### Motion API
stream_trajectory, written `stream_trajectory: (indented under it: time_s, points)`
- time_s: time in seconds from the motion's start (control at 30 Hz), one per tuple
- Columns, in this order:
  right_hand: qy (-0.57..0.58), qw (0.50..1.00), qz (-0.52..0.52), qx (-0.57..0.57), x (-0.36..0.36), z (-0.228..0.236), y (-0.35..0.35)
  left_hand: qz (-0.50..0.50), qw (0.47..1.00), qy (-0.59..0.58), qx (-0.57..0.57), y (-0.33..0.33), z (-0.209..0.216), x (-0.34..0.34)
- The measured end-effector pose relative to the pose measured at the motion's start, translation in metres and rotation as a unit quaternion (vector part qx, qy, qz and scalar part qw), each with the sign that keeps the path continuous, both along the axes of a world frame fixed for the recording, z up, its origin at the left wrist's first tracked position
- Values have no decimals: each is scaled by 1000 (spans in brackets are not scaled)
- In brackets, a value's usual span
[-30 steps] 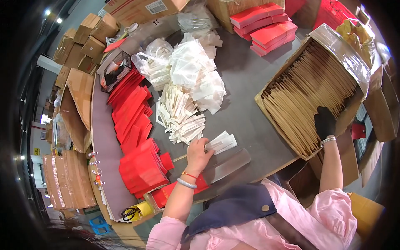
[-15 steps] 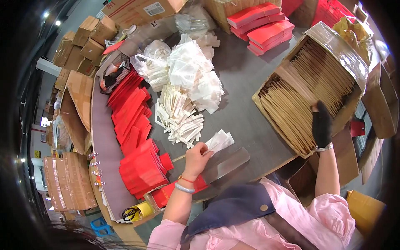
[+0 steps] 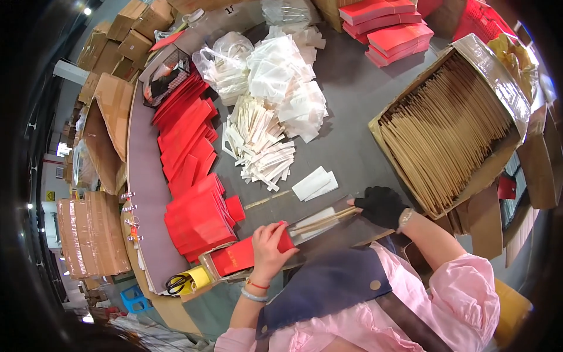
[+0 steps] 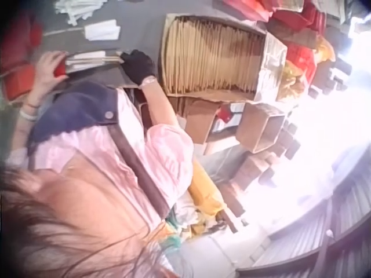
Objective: Wrapping white paper items in red sleeves and placing them into a tray.
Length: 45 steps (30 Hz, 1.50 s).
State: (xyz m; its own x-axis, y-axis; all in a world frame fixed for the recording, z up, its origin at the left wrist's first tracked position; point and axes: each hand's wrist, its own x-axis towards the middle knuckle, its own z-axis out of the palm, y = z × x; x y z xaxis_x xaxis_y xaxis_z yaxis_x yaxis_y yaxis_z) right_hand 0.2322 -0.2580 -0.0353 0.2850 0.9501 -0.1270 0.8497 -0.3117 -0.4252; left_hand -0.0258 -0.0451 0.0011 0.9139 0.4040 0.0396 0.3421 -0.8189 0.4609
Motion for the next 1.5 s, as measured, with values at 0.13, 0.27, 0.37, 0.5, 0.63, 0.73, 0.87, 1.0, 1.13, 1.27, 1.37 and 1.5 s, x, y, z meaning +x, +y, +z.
stream_trajectory:
  time_s: [0.13,0.27,0.37,0.5,0.63,0.73,0.87,1.0,1.13,1.27,1.37,1.5]
  points:
    - [37,985,23,167,-18,-13,29,-11,1000,-11,-8,-14,-5,22]
    - [75,976,-79,188,-14,-31,24,-12,1000,8,17,-16,-2,22]
    - [258,949,-101,151,-59,-41,54,-27,1000,1,10,-18,-13,34]
    - [256,960,-62,98,-72,-11,72,-40,998,-49,9,-10,-12,38]
    - [-57,992,77,84,-47,19,59,-138,988,36,52,-9,13,48]
    - [-38,996,47,68,-33,20,48,-168,971,156,61,18,48,46]
    - [-27,994,-52,95,-21,48,35,-48,989,16,139,96,73,18]
    - [-62,993,-57,86,-31,51,36,147,985,-43,79,64,18,-12]
    - [-65,996,-32,60,-37,51,41,238,969,69,6,-6,-28,-2]
    - [-59,998,2,24,-39,55,48,270,961,15,-54,-4,-38,-4]
    - [-39,999,29,-9,-45,49,50,265,962,16,-66,-3,-35,-8]
    - [5,995,85,-52,-73,37,84,251,965,19,-71,-3,-28,2]
